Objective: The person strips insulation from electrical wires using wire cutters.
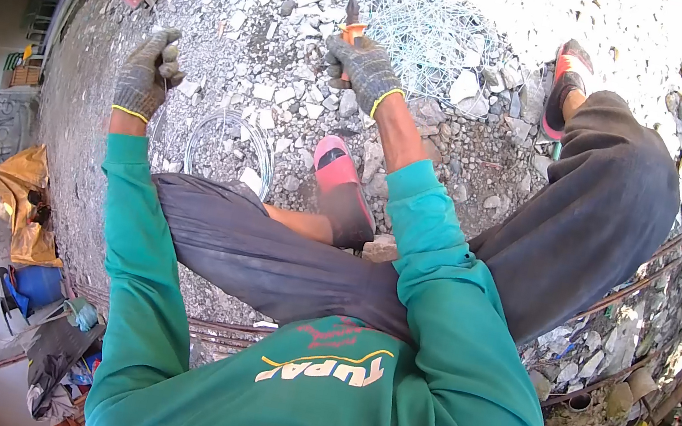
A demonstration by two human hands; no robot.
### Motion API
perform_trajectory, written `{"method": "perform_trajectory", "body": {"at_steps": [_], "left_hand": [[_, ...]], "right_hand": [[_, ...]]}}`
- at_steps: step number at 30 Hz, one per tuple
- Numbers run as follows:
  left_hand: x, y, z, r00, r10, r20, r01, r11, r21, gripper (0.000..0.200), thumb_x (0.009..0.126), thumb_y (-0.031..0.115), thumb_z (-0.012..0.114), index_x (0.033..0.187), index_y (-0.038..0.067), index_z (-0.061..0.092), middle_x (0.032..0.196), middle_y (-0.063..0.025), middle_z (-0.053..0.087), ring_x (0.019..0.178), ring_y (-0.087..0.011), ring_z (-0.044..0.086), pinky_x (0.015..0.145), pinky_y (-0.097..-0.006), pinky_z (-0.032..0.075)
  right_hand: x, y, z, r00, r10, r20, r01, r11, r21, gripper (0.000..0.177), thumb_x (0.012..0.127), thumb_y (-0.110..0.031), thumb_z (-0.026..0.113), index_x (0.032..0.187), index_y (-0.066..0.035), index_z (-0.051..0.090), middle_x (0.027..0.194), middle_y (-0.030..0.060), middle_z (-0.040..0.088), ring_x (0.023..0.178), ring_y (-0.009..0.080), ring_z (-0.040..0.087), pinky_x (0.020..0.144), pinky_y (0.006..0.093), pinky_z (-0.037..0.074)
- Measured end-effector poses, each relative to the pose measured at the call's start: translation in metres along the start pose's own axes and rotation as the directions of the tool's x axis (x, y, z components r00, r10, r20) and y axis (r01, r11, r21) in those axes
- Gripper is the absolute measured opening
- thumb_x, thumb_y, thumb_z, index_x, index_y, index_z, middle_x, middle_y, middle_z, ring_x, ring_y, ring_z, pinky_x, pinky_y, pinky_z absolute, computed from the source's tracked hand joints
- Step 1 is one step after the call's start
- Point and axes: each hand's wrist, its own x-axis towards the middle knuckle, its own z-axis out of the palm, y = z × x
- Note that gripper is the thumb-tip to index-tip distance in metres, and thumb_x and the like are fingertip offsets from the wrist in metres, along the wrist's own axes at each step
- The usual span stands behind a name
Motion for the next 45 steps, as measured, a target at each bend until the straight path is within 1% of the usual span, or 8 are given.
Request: {"method": "perform_trajectory", "body": {"at_steps": [4,10,20,26,28,31,40,45], "left_hand": [[-0.049,-0.017,0.086,0.91,-0.231,0.344,0.025,0.86,0.51,0.027,0.098,0.028,0.061,0.107,0.004,0.066,0.066,0.0025,0.055,0.048,-0.0054,0.046,0.045,-0.0223,0.047],[-0.064,-0.01,0.097,0.888,-0.263,0.376,0.04,0.861,0.507,0.03,0.096,0.029,0.062,0.108,0.003,0.067,0.06,0.0043,0.048,0.046,-0.0052,0.044,0.041,-0.0225,0.041],[-0.069,0.009,0.088,0.882,-0.295,0.369,-0.066,0.696,0.715,0.026,0.094,0.029,0.065,0.103,0.005,0.072,0.061,0.0022,0.053,0.048,-0.005,0.045,0.044,-0.0232,0.039],[-0.066,-0.008,0.07,0.862,0.387,0.327,-0.497,0.523,0.692,0.02,0.092,0.011,0.068,0.11,0.001,0.07,0.094,-0.0088,0.073,0.082,-0.0115,0.065,0.077,-0.026,0.052],[-0.07,-0.007,0.067,0.855,0.404,0.325,-0.498,0.464,0.733,0.02,0.093,0.01,0.067,0.111,0.0,0.07,0.097,-0.0097,0.073,0.088,-0.0126,0.066,0.082,-0.0275,0.052],[-0.069,-0.007,0.057,0.871,0.446,0.207,-0.456,0.576,0.679,0.02,0.09,0.01,0.071,0.108,0.001,0.071,0.095,-0.0088,0.072,0.083,-0.0099,0.064,0.075,-0.0262,0.052],[-0.068,0.0,0.049,0.862,0.494,0.111,-0.468,0.693,0.548,0.021,0.093,0.016,0.067,0.111,0.005,0.071,0.093,-0.0004,0.067,0.067,-0.0037,0.053,0.055,-0.0207,0.043],[-0.073,0.003,0.05,0.914,0.396,0.085,-0.382,0.773,0.506,0.023,0.093,0.006,0.066,0.115,-0.001,0.067,0.105,-0.0091,0.07,0.095,-0.0124,0.064,0.085,-0.0267,0.052]], "right_hand": [[-0.022,-0.009,0.051,0.985,0.004,0.172,-0.02,0.996,0.089,0.018,0.094,-0.02,0.068,0.103,-0.006,0.064,0.086,0.0054,0.069,0.068,0.0143,0.067,0.056,0.0307,0.057],[-0.028,-0.024,0.041,0.951,-0.12,0.285,-0.04,0.865,0.5,0.014,0.096,-0.015,0.062,0.105,-0.005,0.064,0.085,0.0082,0.07,0.069,0.02,0.07,0.061,0.0355,0.062],[-0.019,-0.031,0.028,0.952,-0.158,0.261,0.014,0.877,0.48,0.015,0.093,-0.007,0.063,0.108,-0.003,0.063,0.09,0.0094,0.069,0.076,0.0221,0.071,0.07,0.0411,0.064],[-0.026,-0.027,0.041,0.933,-0.11,0.341,-0.099,0.836,0.54,0.015,0.093,-0.011,0.063,0.108,-0.009,0.061,0.091,0.0068,0.067,0.081,0.0202,0.069,0.073,0.0415,0.062],[-0.034,-0.037,0.048,0.958,-0.046,0.283,-0.101,0.869,0.484,0.016,0.093,-0.014,0.064,0.108,-0.008,0.06,0.089,0.0052,0.066,0.078,0.0167,0.067,0.069,0.0363,0.06],[-0.021,-0.032,0.047,0.959,-0.282,0.018,0.245,0.798,-0.551,0.028,0.09,-0.022,0.071,0.108,-0.005,0.059,0.083,0.0008,0.06,0.069,0.0089,0.058,0.06,0.0254,0.052],[-0.068,-0.023,0.095,0.872,-0.38,0.31,0.486,0.591,-0.644,0.024,0.091,-0.023,0.063,0.106,-0.004,0.065,0.083,0.0203,0.067,0.076,0.0384,0.065,0.066,0.0444,0.049],[-0.077,-0.019,0.106,0.789,-0.491,0.369,0.604,0.515,-0.608,0.039,0.09,-0.019,0.064,0.123,0.0,0.06,0.097,0.0246,0.067,0.09,0.0418,0.065,0.077,0.0471,0.052]]}}
